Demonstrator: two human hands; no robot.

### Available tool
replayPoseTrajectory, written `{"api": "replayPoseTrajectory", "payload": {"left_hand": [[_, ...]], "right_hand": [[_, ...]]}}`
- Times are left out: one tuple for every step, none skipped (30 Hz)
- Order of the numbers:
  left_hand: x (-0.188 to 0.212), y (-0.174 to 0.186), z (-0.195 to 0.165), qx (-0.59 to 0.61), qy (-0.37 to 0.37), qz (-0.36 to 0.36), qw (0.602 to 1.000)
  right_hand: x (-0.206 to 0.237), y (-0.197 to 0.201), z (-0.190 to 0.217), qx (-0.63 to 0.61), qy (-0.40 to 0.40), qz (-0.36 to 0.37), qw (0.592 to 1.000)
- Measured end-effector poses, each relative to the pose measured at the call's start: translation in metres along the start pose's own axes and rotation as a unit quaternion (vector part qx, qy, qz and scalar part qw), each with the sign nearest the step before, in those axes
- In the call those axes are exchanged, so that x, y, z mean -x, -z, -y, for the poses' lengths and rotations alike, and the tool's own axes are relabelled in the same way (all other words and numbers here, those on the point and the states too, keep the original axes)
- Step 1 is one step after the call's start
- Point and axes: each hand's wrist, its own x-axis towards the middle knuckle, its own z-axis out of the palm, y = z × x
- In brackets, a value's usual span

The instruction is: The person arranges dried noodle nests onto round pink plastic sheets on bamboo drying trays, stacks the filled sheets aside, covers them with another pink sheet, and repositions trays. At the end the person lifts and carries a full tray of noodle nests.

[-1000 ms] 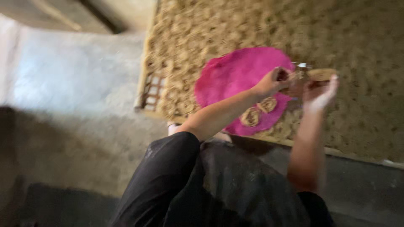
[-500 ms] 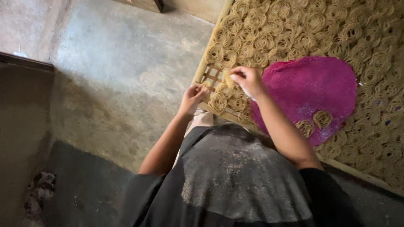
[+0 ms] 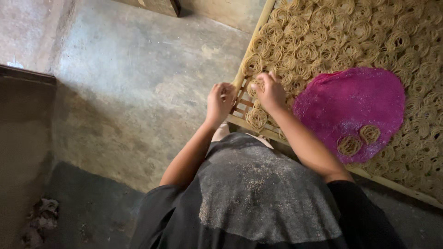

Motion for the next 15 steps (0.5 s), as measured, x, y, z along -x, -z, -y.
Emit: {"api": "replayPoseTrajectory", "payload": {"left_hand": [[-0.003, -0.001, -0.013, -0.049, -0.046, 0.000, 0.998], [-0.005, -0.001, -0.025, -0.084, -0.059, 0.027, 0.994], [-0.005, -0.001, -0.036, -0.119, -0.072, 0.056, 0.989], [-0.006, 0.001, -0.045, -0.152, -0.085, 0.084, 0.981], [-0.007, 0.003, -0.052, -0.154, -0.083, 0.067, 0.982], [-0.006, 0.007, -0.057, -0.156, -0.082, 0.050, 0.983], [-0.004, 0.011, -0.060, -0.159, -0.079, 0.033, 0.983], [-0.003, 0.016, -0.060, -0.158, -0.071, 0.020, 0.985], [-0.002, 0.023, -0.059, -0.157, -0.062, 0.008, 0.986], [0.000, 0.029, -0.057, -0.156, -0.054, -0.004, 0.986], [0.002, 0.034, -0.053, -0.163, -0.050, -0.004, 0.985], [0.005, 0.039, -0.049, -0.170, -0.046, -0.004, 0.984], [0.008, 0.043, -0.046, -0.177, -0.043, -0.002, 0.983], [0.011, 0.045, -0.042, -0.179, -0.041, -0.007, 0.983], [0.013, 0.045, -0.039, -0.180, -0.040, -0.009, 0.983]], "right_hand": [[-0.001, -0.005, 0.002, -0.194, -0.144, 0.096, 0.966], [-0.002, -0.011, 0.002, -0.375, -0.278, 0.187, 0.864], [-0.003, -0.017, 0.000, -0.417, -0.291, 0.170, 0.844], [-0.005, -0.023, -0.004, -0.457, -0.302, 0.153, 0.823], [-0.007, -0.030, -0.010, -0.496, -0.310, 0.135, 0.800], [-0.010, -0.036, -0.016, -0.475, -0.286, 0.126, 0.822], [-0.012, -0.041, -0.022, -0.454, -0.263, 0.117, 0.843], [-0.013, -0.046, -0.028, -0.434, -0.242, 0.107, 0.861], [-0.015, -0.050, -0.033, -0.400, -0.206, 0.129, 0.884], [-0.015, -0.054, -0.036, -0.365, -0.170, 0.149, 0.903], [-0.016, -0.056, -0.037, -0.328, -0.133, 0.169, 0.920], [-0.015, -0.058, -0.035, -0.215, -0.105, 0.132, 0.962], [-0.014, -0.058, -0.032, -0.099, -0.077, 0.091, 0.988], [-0.013, -0.059, -0.026, 0.019, -0.050, 0.049, 0.997], [-0.012, -0.057, -0.020, 0.011, -0.029, 0.028, 0.999]]}}
